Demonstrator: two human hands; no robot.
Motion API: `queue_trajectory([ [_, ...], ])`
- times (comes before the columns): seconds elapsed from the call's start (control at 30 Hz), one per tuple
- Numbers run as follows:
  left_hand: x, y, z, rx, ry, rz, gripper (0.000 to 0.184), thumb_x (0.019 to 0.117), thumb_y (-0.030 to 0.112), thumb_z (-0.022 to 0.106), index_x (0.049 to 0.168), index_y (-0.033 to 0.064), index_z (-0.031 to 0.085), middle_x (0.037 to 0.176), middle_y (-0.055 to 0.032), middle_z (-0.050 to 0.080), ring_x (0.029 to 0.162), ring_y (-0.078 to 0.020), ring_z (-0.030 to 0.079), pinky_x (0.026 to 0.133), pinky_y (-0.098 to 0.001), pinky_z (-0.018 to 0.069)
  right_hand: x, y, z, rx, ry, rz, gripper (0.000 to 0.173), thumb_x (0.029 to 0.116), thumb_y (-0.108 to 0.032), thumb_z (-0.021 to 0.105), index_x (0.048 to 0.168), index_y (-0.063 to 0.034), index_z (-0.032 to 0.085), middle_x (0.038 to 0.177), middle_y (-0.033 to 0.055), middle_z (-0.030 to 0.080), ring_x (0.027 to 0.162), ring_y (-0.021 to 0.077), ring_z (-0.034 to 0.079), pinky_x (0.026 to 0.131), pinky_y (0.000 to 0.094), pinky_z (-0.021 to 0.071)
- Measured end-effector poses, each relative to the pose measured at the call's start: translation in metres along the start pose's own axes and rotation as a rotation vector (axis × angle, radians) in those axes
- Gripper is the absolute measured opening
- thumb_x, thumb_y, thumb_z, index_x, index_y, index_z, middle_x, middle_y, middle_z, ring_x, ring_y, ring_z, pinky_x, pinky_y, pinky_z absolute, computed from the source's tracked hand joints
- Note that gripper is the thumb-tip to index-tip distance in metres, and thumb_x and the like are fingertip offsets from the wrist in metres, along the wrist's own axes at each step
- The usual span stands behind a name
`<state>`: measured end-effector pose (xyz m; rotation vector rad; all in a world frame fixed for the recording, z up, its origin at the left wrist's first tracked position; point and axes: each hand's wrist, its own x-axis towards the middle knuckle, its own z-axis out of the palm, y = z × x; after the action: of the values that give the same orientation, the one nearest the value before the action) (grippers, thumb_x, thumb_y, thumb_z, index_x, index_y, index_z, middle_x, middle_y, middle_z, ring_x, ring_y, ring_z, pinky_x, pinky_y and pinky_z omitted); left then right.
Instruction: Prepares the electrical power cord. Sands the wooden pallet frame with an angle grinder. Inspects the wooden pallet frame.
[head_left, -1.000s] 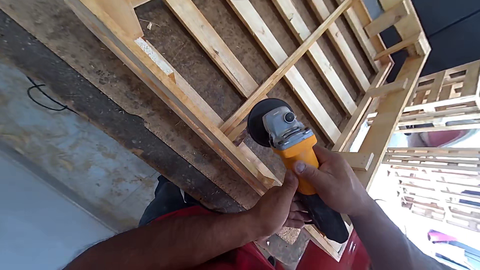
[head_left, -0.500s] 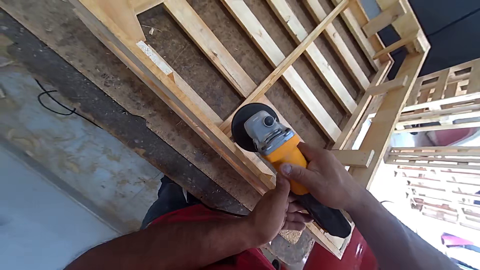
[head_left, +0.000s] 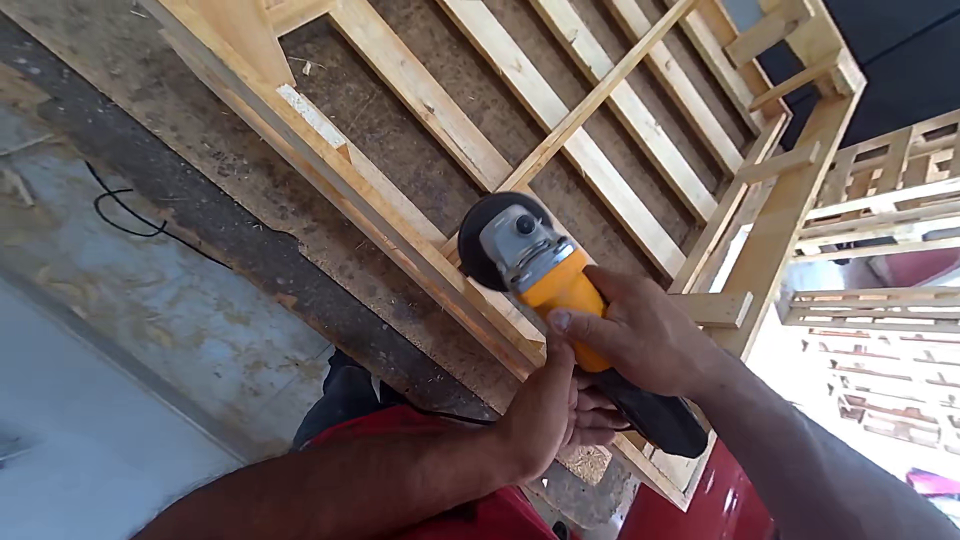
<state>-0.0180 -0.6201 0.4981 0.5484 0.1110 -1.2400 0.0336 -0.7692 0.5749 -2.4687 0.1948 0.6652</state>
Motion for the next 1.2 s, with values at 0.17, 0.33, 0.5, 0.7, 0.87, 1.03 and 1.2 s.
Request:
queue_trajectory([
  [0.17,0.001,0.009,-0.002,0.007,0.045,-0.016,0.101,0.0964,0.077,0.003,0.136,-0.0009,0.053,0.120,-0.0172,0.069,0.108,-0.0245,0.071,0.096,-0.0407,0.0580,0.006,-0.004,0.001,0.023,0.019,0.007,0.052,0.0896,-0.069,0.059,0.110,-0.0232,0.069,0.075,-0.0069,0.069,0.064,0.0073,0.068,0.052,0.0326,0.0578],
  [0.33,0.001,0.006,0.000,-0.002,-0.003,-0.010,0.101,0.0964,0.076,0.002,0.137,-0.0010,0.053,0.124,-0.0193,0.069,0.112,-0.0273,0.070,0.098,-0.0432,0.0576,0.004,-0.005,-0.004,0.011,0.004,0.008,0.050,0.0896,-0.069,0.060,0.109,-0.0237,0.068,0.076,-0.0076,0.069,0.065,0.0063,0.068,0.053,0.0308,0.0585],
  [0.5,0.008,0.014,0.004,0.004,0.030,-0.054,0.098,0.0981,0.075,0.005,0.133,-0.0007,0.056,0.118,-0.0176,0.070,0.106,-0.0244,0.071,0.095,-0.0404,0.0581,0.006,0.007,-0.006,0.043,0.038,0.013,0.052,0.0905,-0.071,0.056,0.107,-0.0246,0.070,0.077,-0.0072,0.071,0.067,0.0074,0.069,0.055,0.0326,0.0592],
  [0.7,-0.002,-0.005,0.003,0.056,0.006,-0.035,0.096,0.0992,0.072,0.003,0.142,-0.0004,0.048,0.130,-0.0188,0.067,0.115,-0.0278,0.069,0.098,-0.0431,0.0575,0.000,0.014,0.001,0.164,-0.096,-0.040,0.047,0.0909,-0.064,0.061,0.109,-0.0210,0.071,0.079,-0.0047,0.072,0.068,0.0095,0.070,0.058,0.0333,0.0609],
  [0.87,0.001,0.004,0.005,0.045,0.023,-0.084,0.094,0.1000,0.072,0.006,0.135,-0.0006,0.054,0.123,-0.0170,0.069,0.108,-0.0247,0.071,0.095,-0.0408,0.0584,0.000,0.019,0.001,0.252,-0.075,-0.016,0.045,0.0938,-0.060,0.060,0.107,-0.0192,0.071,0.079,-0.0014,0.073,0.067,0.0124,0.071,0.056,0.0333,0.0611],
  [1.03,-0.014,-0.007,0.013,0.061,-0.018,-0.130,0.092,0.1023,0.067,0.001,0.143,-0.0009,0.048,0.131,-0.0183,0.066,0.114,-0.0272,0.069,0.098,-0.0431,0.0571,-0.011,0.021,0.000,0.316,-0.203,-0.015,0.045,0.0923,-0.060,0.062,0.107,-0.0177,0.071,0.080,0.0014,0.073,0.068,0.0148,0.070,0.058,0.0339,0.0610],
  [1.2,-0.009,-0.002,0.009,0.045,0.014,-0.140,0.092,0.1015,0.070,0.006,0.138,-0.0002,0.052,0.125,-0.0169,0.069,0.110,-0.0255,0.070,0.095,-0.0414,0.0582,-0.009,0.025,0.006,0.369,-0.148,-0.016,0.044,0.0950,-0.055,0.060,0.108,-0.0147,0.071,0.080,0.0047,0.073,0.067,0.0171,0.071,0.057,0.0351,0.0614],
])
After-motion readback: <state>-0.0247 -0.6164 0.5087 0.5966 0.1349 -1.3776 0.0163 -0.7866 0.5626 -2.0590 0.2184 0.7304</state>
